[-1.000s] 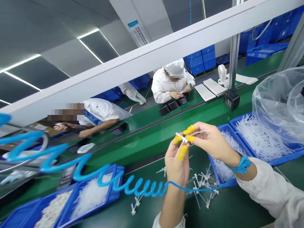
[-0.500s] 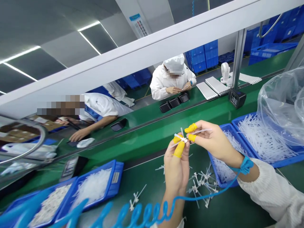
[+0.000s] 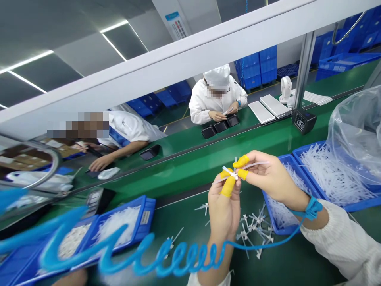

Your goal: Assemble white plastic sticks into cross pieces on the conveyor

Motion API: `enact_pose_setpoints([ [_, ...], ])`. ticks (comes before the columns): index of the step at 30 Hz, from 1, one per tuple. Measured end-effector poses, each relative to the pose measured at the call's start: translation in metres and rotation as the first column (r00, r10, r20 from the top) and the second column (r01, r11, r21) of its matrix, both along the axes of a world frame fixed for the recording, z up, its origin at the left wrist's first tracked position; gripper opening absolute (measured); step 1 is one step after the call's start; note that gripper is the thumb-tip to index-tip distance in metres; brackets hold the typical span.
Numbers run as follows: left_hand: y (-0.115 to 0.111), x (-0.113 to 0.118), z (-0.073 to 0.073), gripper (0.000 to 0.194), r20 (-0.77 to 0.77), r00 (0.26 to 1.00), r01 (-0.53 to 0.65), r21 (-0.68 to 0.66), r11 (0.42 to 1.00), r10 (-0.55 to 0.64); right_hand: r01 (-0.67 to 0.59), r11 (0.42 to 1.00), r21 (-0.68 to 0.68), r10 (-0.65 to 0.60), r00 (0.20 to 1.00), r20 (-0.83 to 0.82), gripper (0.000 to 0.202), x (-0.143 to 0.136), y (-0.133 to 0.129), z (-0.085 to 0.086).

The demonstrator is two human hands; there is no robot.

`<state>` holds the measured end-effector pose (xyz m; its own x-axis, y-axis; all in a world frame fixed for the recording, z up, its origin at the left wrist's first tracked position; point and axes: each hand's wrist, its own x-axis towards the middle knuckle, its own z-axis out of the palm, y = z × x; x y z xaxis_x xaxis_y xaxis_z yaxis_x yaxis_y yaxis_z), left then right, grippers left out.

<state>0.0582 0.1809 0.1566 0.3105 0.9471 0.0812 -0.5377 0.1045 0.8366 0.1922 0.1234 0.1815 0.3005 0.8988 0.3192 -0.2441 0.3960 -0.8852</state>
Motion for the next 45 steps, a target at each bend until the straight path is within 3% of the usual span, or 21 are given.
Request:
enact_pose_setpoints([
  [11, -0.018, 0.006, 0.005, 0.034, 0.013, 0.987, -0.161, 0.138, 0.977, 0.16, -0.001, 1.0, -0.009, 0.001, 1.0, 0.013, 0.019, 0.0, -0.006, 0.007],
  [19, -0.014, 0.0, 0.003, 0.027, -0.029, 0.983, -0.163, 0.297, 0.941, 0.179, 0.003, 1.0, 0.006, -0.003, 0.995, 0.101, 0.017, 0.002, -0.012, 0.01],
  [28, 0.0, -0.019, -0.002, 0.006, -0.235, 0.938, -0.085, 0.553, 0.829, 0.253, 0.069, 0.997, 0.017, -0.071, 0.967, 0.243, 0.022, 0.008, -0.016, 0.013],
  [32, 0.007, -0.017, 0.002, 0.015, -0.219, 0.949, -0.083, 0.521, 0.85, 0.227, 0.062, 0.998, 0.02, -0.065, 0.954, 0.294, 0.023, 0.012, -0.016, 0.016],
  [37, 0.003, -0.01, 0.007, 0.027, -0.109, 0.972, -0.139, 0.442, 0.886, 0.206, 0.077, 0.984, 0.158, -0.128, 0.929, 0.347, 0.01, 0.018, -0.018, 0.019],
  [45, -0.001, -0.005, 0.006, 0.03, -0.028, 0.966, -0.212, 0.476, 0.853, 0.256, 0.021, 0.978, 0.207, -0.099, 0.922, 0.374, 0.013, 0.015, -0.015, 0.017],
])
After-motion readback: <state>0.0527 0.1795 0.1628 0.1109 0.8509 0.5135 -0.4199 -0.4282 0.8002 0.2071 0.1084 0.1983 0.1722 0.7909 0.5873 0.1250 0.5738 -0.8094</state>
